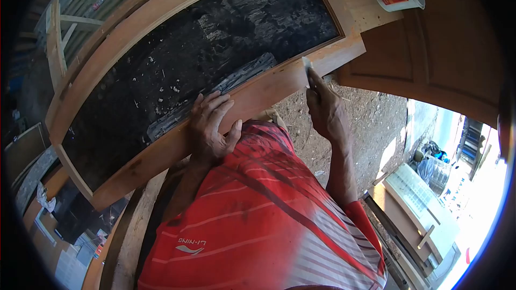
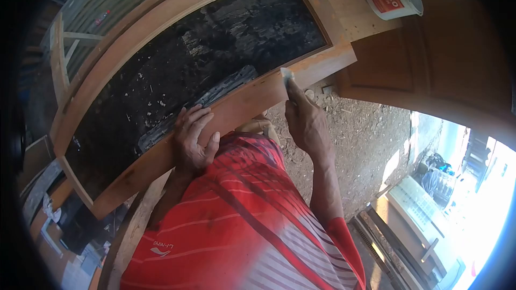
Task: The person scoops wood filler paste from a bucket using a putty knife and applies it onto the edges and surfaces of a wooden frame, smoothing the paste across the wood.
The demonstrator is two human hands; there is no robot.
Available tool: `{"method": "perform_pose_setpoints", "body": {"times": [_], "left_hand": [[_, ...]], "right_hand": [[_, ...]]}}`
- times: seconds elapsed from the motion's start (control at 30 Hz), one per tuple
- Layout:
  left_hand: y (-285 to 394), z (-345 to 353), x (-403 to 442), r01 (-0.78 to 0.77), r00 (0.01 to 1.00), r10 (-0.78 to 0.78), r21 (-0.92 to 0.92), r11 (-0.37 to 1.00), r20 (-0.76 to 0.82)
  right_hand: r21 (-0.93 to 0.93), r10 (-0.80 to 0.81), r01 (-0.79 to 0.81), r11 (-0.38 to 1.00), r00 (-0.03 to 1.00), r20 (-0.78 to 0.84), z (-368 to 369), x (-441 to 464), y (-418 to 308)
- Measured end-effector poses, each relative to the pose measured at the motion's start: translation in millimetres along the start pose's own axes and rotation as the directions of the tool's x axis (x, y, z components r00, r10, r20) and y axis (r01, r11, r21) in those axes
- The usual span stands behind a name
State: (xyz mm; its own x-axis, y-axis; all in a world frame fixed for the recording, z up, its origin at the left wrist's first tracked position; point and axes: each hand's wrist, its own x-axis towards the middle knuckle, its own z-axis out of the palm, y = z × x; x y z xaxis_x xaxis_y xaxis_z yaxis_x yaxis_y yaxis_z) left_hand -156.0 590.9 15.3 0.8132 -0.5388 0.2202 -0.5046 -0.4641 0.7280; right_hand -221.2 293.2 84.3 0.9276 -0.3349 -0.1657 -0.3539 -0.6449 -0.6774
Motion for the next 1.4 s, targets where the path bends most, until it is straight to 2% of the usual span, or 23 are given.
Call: {"method": "perform_pose_setpoints", "body": {"times": [0.1, 0.13, 0.23, 0.27, 0.37, 0.4, 0.47, 0.5, 0.53, 0.6, 0.63, 0.73, 0.9, 1.03, 1.1, 1.13, 1.23, 1.33, 1.4], "left_hand": [[-3.0, 0.8, -0.4, -0.014, 1.0, 0.014, -0.016, 1.0, -0.018], [-3.1, 0.9, -0.1, -0.012, 1.0, 0.012, -0.004, 1.0, -0.017], [-1.1, -0.3, 1.7, -0.017, 1.0, 0.017, 0.023, 1.0, 0.009], [-0.5, -0.3, 3.2, -0.018, 1.0, 0.017, 0.029, 0.999, 0.013], [0.9, -0.8, 1.9, -0.021, 0.999, 0.019, 0.036, 0.999, 0.032], [0.6, 0.9, 2.8, -0.024, 0.999, 0.024, 0.033, 0.999, 0.025], [1.9, -1.5, -3.1, -0.037, 0.998, 0.035, 0.041, 0.998, 0.048], [2.2, 4.0, 6.1, -0.037, 0.999, 0.035, 0.051, 0.998, 0.023], [1.8, 11.0, 13.5, -0.032, 0.999, 0.033, 0.057, 0.998, -0.013], [6.2, 3.4, 6.2, -0.022, 0.999, 0.02, 0.067, 0.998, 0.031], [5.3, 2.5, 7.0, -0.033, 0.999, 0.03, 0.08, 0.996, 0.036], [4.8, 7.6, 6.2, -0.078, 0.997, 0.075, 0.114, 0.99, 0.023], [3.7, 7.2, 5.4, -0.094, 0.996, 0.094, 0.13, 0.987, 0.009], [-2.3, 10.8, 1.8, -0.079, 0.997, 0.08, 0.075, 0.994, -0.006], [-0.7, 10.1, 2.9, -0.09, 0.996, 0.092, 0.107, 0.99, -0.012], [0.5, 9.6, 3.5, -0.095, 0.995, 0.098, 0.124, 0.988, -0.016], [1.5, 9.2, 3.8, -0.095, 0.995, 0.098, 0.129, 0.987, -0.02], [2.5, 10.0, 3.0, -0.088, 0.995, 0.091, 0.11, 0.99, -0.03], [2.7, 8.3, 3.4, -0.081, 0.996, 0.084, 0.113, 0.99, -0.02]], "right_hand": [[-0.042, 0.071, -0.08, 0.996, 0.98, -0.184, 21.8, -16.2, 31.6], [0.054, 0.15, -0.142, 0.988, 0.971, -0.188, 25.9, -14.6, 36.1], [0.091, 0.09, -0.065, 0.994, 0.948, -0.306, 51.1, -3.3, 89.1], [-0.048, -0.147, 0.14, 0.989, 0.914, -0.377, 59.7, 1.4, 103.5], [-0.069, -0.129, 0.115, 0.991, 0.96, -0.247, 65.3, -35.5, 143.5], [-0.06, 0.078, -0.076, 0.995, 0.996, 0.034, 52.3, -54.1, 145.7], [-0.084, 0.169, -0.166, 0.983, 0.985, 0.027, 63.2, -110.1, 166.4], [-0.108, 0.18, -0.176, 0.978, 0.983, 0.026, 58.0, -97.4, 163.1], [-0.092, 0.116, -0.125, 0.988, 0.988, -0.101, 49.8, -78.9, 165.2], [-0.017, 0.104, -0.117, 0.993, 0.935, -0.34, 44.2, -90.6, 141.8], [0.006, 0.097, -0.102, 0.995, 0.93, -0.356, 33.1, -80.0, 130.8], [0.126, 0.253, -0.223, 0.967, 0.9, -0.356, 17.1, -53.8, 105.7], [0.164, 0.308, -0.268, 0.949, 0.895, -0.321, 18.1, -38.1, 113.0], [0.161, 0.254, -0.214, 0.963, 0.92, -0.297, 21.9, -45.6, 113.7], [0.158, 0.227, -0.185, 0.97, 0.922, -0.315, 25.1, -47.3, 105.2], [0.193, 0.269, -0.221, 0.956, 0.921, -0.281, 24.3, -47.0, 104.2], [0.093, 0.169, -0.148, 0.985, 0.94, -0.296, 32.7, -50.5, 110.7], [0.126, 0.173, -0.146, 0.981, 0.957, -0.234, 30.4, -52.2, 86.2], [0.168, 0.163, -0.122, 0.978, 0.953, -0.257, 32.4, -44.2, 82.9]]}}
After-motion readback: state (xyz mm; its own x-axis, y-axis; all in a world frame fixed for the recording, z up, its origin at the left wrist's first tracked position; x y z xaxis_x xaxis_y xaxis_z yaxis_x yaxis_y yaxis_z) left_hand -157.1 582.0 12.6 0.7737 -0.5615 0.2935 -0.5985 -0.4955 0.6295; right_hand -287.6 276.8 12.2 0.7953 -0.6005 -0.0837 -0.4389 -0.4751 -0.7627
